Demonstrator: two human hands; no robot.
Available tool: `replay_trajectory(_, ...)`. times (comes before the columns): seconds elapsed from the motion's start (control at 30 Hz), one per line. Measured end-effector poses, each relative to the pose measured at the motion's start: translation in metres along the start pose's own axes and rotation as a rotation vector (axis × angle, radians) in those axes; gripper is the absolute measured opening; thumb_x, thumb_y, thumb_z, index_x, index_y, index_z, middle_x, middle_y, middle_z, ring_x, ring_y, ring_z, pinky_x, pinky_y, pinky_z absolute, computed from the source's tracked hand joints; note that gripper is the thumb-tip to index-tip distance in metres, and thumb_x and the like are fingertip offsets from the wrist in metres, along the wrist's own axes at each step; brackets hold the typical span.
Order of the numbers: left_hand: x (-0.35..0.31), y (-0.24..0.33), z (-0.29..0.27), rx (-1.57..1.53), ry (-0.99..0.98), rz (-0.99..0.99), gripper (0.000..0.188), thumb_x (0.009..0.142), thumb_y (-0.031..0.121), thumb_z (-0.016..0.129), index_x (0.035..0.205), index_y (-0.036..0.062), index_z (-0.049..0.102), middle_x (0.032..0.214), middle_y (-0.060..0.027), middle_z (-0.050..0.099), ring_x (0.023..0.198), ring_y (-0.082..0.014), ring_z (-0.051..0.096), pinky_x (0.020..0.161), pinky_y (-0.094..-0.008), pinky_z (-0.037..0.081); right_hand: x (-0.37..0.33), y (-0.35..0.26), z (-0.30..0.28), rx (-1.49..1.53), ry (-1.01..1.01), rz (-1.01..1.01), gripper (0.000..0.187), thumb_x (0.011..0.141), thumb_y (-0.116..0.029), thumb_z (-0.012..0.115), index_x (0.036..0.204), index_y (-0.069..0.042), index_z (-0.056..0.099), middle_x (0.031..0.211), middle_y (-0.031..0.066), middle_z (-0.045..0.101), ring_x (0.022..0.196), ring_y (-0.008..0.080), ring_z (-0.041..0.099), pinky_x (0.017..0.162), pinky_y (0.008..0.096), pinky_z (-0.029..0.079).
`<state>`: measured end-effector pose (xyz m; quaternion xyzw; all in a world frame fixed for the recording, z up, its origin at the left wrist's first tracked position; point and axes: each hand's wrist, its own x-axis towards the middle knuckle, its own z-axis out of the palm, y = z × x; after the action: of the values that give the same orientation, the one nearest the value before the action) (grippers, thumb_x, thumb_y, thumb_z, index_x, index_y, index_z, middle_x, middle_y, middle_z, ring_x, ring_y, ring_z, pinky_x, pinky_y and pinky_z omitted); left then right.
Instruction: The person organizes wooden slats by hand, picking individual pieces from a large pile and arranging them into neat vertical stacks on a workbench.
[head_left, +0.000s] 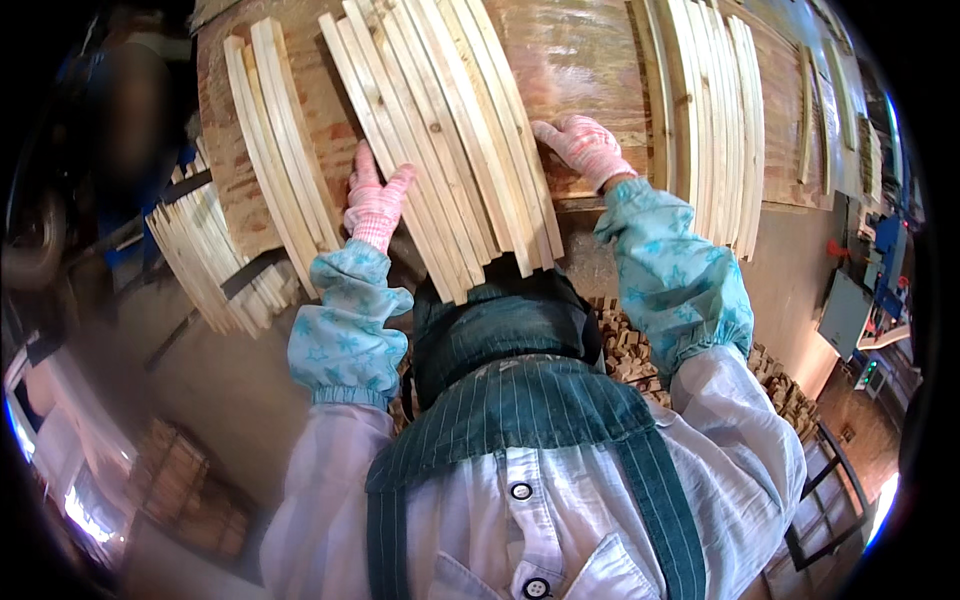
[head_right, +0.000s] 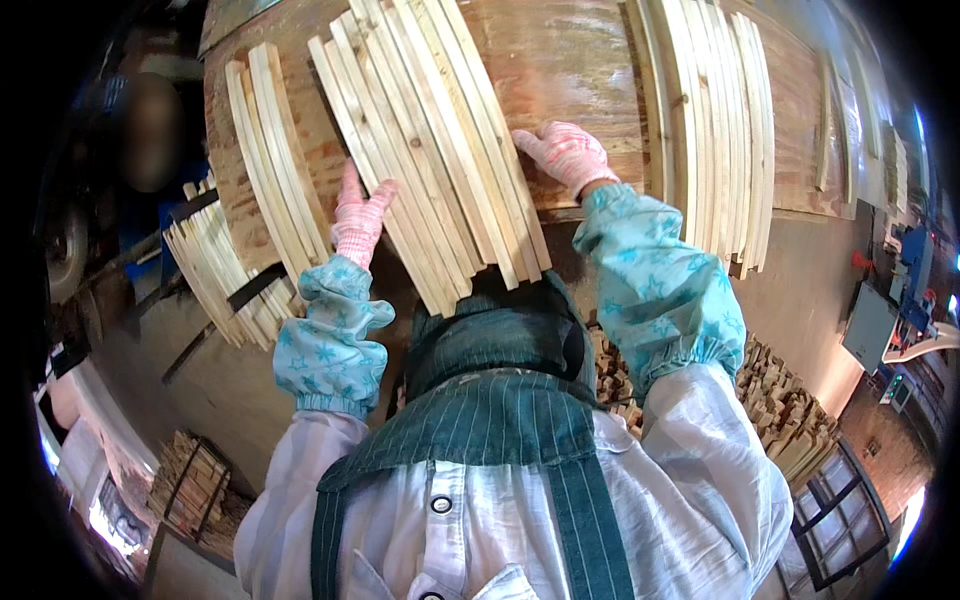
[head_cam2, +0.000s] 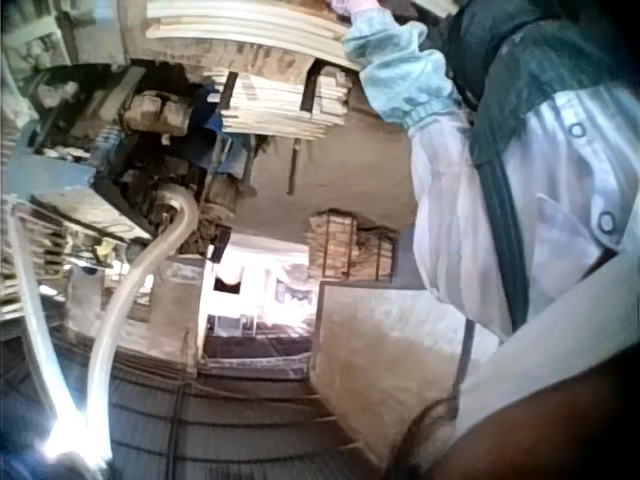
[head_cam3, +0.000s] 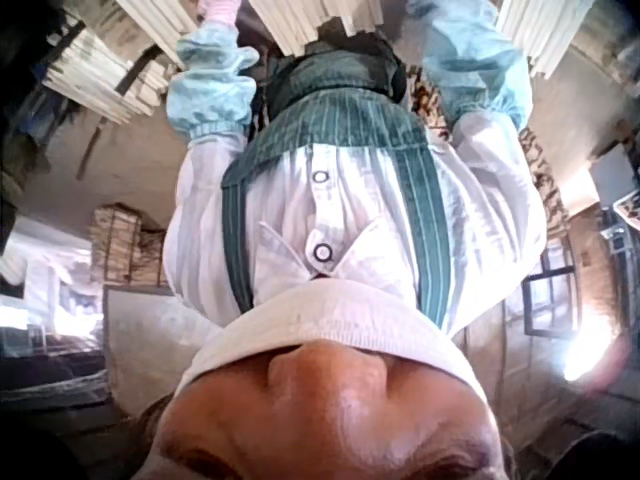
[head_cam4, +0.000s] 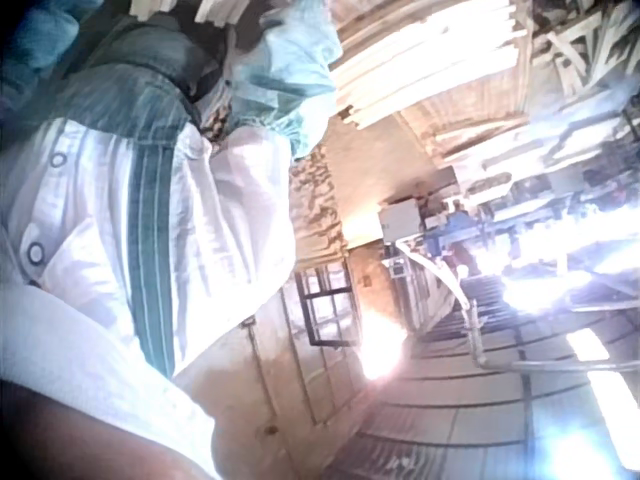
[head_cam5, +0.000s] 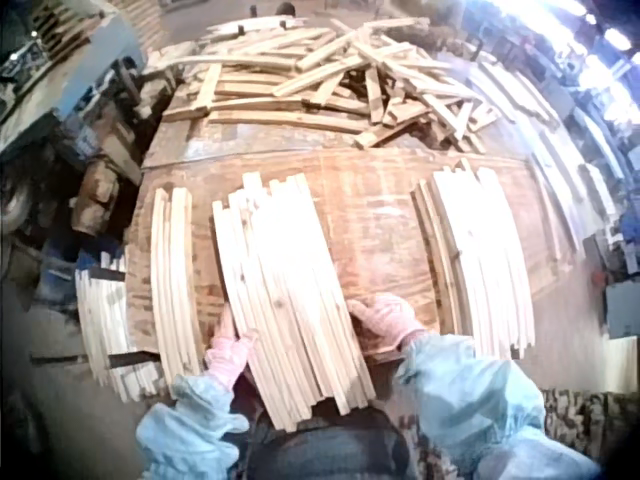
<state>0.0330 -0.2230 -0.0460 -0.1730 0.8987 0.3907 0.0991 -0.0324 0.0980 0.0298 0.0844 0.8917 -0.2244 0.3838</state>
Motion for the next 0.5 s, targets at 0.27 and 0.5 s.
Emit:
replay_trajectory(0.27, 0.029, 0.013, 0.016, 0.038, -0.239, -0.114, 0.088, 0.073, 0.049, 0.078, 0.143, 0.0104, 0.042, 0.136, -0.0231, 0.048, 0.124, -0.0397, 0.05, 0.101, -0.0466, 0.044, -0.033, -0.029, 0.059, 0.076, 0.324, 0.115, 0.092, 0.074, -0.062, 0.07, 0.138, -0.001, 0.044, 0.126, 0.0238, 0.057, 0.116, 0.0355, 0.058, 0.099, 0.0428, 0.047)
replay_trajectory(0.5, 0.012, 0.131, 0.074, 0.275, -0.509, 0.037, 0.101, 0.074, 0.048, 0.076, 0.15, 0.0051, 0.027, 0.142, -0.0262, 0.042, 0.129, -0.0409, 0.046, 0.103, -0.0451, 0.042, -0.068, 0.077, 0.021, 0.175, 0.316, 0.243, 0.07, 0.083, -0.052, 0.066, 0.131, -0.001, 0.055, 0.119, 0.0218, 0.062, 0.116, 0.0347, 0.058, 0.099, 0.04, 0.046)
